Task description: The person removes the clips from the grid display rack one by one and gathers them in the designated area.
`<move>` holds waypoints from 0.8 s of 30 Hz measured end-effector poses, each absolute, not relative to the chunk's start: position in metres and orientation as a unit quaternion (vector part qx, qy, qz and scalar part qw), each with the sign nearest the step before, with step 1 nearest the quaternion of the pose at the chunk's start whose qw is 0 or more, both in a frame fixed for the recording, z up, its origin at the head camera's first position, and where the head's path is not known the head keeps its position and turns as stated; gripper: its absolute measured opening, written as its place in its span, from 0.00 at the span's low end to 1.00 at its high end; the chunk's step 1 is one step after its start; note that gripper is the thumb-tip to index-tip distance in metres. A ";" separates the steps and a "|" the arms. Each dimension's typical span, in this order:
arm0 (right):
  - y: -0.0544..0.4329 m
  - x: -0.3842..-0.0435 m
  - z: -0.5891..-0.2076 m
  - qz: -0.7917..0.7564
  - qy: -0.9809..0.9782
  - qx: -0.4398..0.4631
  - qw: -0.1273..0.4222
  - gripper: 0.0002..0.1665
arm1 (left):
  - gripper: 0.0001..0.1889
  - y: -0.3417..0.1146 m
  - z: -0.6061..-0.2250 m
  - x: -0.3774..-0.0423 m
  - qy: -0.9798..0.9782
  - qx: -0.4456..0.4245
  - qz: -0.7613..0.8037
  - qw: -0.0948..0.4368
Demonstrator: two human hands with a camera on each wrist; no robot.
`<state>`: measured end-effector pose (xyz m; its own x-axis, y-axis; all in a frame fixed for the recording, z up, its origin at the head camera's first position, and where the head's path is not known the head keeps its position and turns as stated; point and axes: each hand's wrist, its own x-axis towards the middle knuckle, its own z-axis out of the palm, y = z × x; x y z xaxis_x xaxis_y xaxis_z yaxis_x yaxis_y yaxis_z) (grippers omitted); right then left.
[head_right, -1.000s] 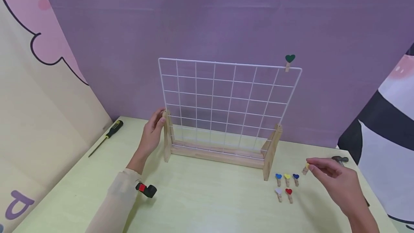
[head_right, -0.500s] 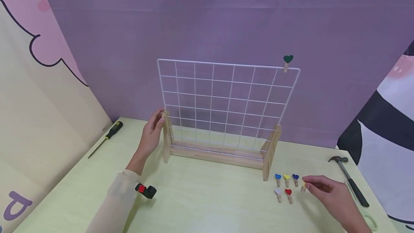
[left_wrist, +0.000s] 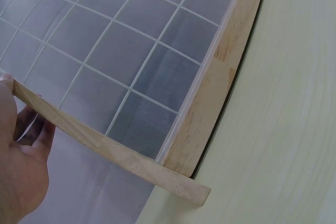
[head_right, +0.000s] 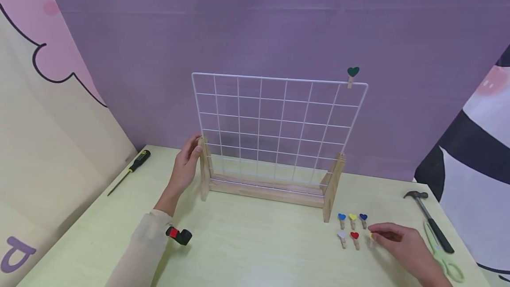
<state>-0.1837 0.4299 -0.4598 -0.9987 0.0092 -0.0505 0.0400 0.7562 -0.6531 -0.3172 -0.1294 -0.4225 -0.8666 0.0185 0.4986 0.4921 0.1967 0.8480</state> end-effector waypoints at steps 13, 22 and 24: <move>0.424 -0.186 -0.471 -0.355 0.933 0.037 0.053 0.21 | 0.23 -0.127 -0.422 -0.317 -0.755 -0.168 -0.605 0.190; 0.424 -0.185 -0.478 -0.343 0.939 0.018 0.032 0.22 | 0.23 -0.129 -0.422 -0.318 -0.756 -0.164 -0.604 0.194; 0.424 -0.184 -0.478 -0.340 0.940 0.017 0.026 0.22 | 0.23 -0.129 -0.422 -0.319 -0.756 -0.162 -0.603 0.196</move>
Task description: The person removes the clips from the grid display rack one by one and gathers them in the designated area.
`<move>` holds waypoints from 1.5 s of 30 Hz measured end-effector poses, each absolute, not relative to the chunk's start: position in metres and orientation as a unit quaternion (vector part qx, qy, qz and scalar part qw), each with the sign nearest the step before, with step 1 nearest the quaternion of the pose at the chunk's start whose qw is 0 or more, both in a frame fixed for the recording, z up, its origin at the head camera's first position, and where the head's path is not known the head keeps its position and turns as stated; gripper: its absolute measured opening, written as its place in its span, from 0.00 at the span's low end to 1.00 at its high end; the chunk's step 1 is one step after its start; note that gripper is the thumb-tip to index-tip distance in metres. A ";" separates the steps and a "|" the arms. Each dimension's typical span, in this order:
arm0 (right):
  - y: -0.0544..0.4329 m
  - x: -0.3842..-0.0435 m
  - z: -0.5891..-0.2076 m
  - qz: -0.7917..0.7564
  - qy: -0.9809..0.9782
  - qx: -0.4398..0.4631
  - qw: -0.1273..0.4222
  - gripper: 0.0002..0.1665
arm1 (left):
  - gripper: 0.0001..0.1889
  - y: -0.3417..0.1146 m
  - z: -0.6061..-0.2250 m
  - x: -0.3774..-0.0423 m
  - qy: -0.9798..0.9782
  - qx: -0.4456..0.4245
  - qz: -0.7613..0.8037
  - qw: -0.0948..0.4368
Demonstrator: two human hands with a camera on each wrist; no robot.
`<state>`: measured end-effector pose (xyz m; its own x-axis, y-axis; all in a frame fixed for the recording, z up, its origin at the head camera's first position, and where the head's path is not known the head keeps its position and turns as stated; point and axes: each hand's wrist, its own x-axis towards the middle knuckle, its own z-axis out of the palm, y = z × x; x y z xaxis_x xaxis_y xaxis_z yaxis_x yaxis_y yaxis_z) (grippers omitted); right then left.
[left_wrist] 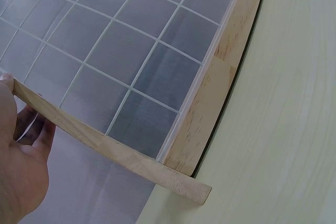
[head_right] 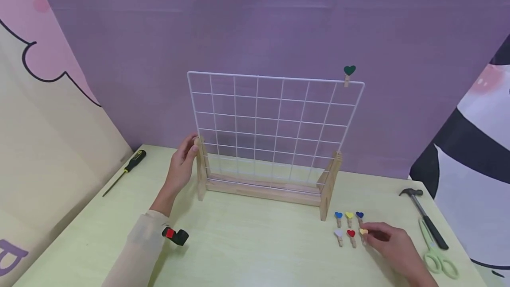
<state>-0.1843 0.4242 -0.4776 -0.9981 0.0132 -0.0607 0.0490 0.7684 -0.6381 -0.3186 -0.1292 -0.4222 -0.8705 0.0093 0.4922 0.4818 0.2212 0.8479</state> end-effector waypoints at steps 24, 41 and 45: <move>0.424 -0.188 -0.461 -0.362 0.932 0.022 -0.009 0.25 | 0.24 -0.134 -0.420 -0.316 -0.760 -0.164 -0.598 0.194; 0.415 -0.218 -0.348 -0.374 0.920 -0.068 -0.092 0.19 | 0.23 -0.130 -0.421 -0.317 -0.756 -0.170 -0.604 0.188; 0.413 -0.226 -0.318 -0.368 0.920 -0.064 -0.120 0.20 | 0.23 -0.131 -0.421 -0.318 -0.757 -0.167 -0.603 0.188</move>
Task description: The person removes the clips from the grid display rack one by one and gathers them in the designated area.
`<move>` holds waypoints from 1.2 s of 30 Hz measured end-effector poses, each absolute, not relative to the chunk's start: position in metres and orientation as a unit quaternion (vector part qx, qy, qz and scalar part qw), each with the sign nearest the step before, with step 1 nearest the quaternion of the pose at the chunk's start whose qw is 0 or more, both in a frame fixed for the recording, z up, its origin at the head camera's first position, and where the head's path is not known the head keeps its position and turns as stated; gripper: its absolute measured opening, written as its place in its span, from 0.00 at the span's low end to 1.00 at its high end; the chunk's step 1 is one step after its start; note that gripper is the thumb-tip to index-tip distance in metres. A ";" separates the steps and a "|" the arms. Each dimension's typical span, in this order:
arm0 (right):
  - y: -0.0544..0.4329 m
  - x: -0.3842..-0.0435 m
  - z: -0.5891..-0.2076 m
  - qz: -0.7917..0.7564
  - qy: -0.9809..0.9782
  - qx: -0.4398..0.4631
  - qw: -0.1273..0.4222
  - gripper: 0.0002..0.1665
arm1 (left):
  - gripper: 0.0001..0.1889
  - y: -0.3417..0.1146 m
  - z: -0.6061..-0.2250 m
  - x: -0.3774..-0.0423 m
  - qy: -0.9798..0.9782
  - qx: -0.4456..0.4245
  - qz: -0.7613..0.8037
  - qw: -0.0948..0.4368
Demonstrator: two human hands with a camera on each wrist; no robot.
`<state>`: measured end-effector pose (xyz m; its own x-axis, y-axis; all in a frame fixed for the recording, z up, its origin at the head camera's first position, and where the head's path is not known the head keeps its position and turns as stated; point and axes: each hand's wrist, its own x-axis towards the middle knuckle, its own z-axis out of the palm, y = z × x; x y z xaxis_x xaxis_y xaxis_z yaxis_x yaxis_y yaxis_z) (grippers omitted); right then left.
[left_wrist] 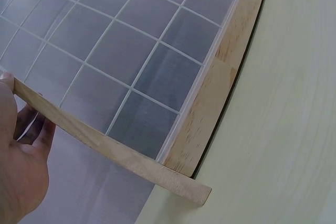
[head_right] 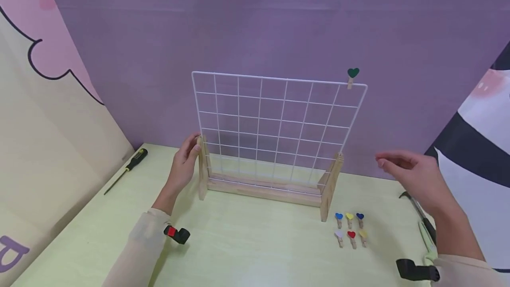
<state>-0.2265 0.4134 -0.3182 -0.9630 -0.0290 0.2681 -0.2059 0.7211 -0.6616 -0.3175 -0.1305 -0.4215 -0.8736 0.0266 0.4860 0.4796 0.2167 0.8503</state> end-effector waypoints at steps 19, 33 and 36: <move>0.382 -0.254 -0.211 0.426 -0.873 0.048 0.234 0.20 | 0.24 -0.131 -0.420 -0.318 -0.756 -0.168 -0.605 0.186; 0.349 -0.265 -0.168 0.542 -0.805 0.105 0.216 0.21 | 0.24 -0.131 -0.421 -0.318 -0.756 -0.169 -0.605 0.186; 0.345 -0.268 -0.166 0.581 -0.778 0.129 0.201 0.20 | 0.24 -0.130 -0.422 -0.319 -0.753 -0.172 -0.607 0.188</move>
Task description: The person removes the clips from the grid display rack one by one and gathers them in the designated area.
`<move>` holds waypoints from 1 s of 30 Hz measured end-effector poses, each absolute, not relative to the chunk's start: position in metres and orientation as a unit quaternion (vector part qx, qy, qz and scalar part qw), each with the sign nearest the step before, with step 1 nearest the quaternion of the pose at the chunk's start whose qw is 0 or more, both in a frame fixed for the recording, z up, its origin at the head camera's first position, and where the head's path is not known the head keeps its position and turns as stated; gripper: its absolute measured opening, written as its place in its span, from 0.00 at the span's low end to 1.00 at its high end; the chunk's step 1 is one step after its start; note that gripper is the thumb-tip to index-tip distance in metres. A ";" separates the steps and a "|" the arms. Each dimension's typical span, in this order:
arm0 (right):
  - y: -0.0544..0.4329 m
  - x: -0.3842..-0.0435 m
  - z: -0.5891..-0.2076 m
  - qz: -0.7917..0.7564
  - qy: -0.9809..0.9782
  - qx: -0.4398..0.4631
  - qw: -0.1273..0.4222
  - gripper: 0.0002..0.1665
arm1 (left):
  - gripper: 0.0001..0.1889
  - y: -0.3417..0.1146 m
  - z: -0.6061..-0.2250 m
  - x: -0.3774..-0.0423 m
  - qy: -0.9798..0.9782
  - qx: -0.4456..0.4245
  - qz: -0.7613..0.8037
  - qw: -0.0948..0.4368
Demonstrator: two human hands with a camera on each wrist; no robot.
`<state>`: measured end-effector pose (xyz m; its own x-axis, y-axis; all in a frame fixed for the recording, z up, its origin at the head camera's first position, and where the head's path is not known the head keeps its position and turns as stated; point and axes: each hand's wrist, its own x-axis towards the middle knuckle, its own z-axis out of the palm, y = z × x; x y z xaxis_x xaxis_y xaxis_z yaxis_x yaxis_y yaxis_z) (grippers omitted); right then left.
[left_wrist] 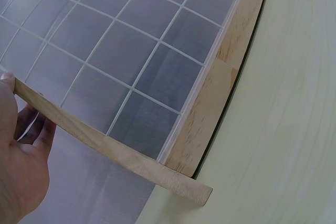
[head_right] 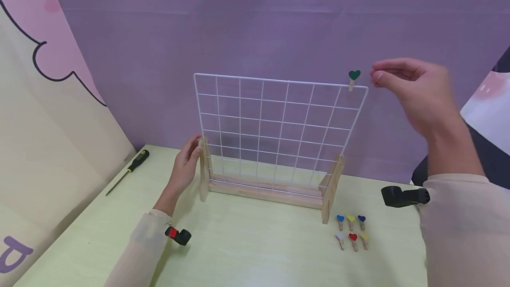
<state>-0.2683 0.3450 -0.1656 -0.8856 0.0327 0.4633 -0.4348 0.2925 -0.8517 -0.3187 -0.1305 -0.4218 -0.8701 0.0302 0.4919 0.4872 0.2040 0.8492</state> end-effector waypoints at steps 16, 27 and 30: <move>0.324 -0.275 -0.161 0.622 -0.752 0.153 0.156 0.16 | 0.24 -0.129 -0.423 -0.324 -0.749 -0.166 -0.617 0.175; 0.317 -0.274 -0.160 0.532 -0.824 0.103 0.167 0.18 | 0.23 -0.130 -0.423 -0.321 -0.753 -0.173 -0.607 0.186; 0.315 -0.274 -0.160 0.522 -0.830 0.090 0.175 0.18 | 0.24 -0.131 -0.423 -0.321 -0.756 -0.172 -0.604 0.184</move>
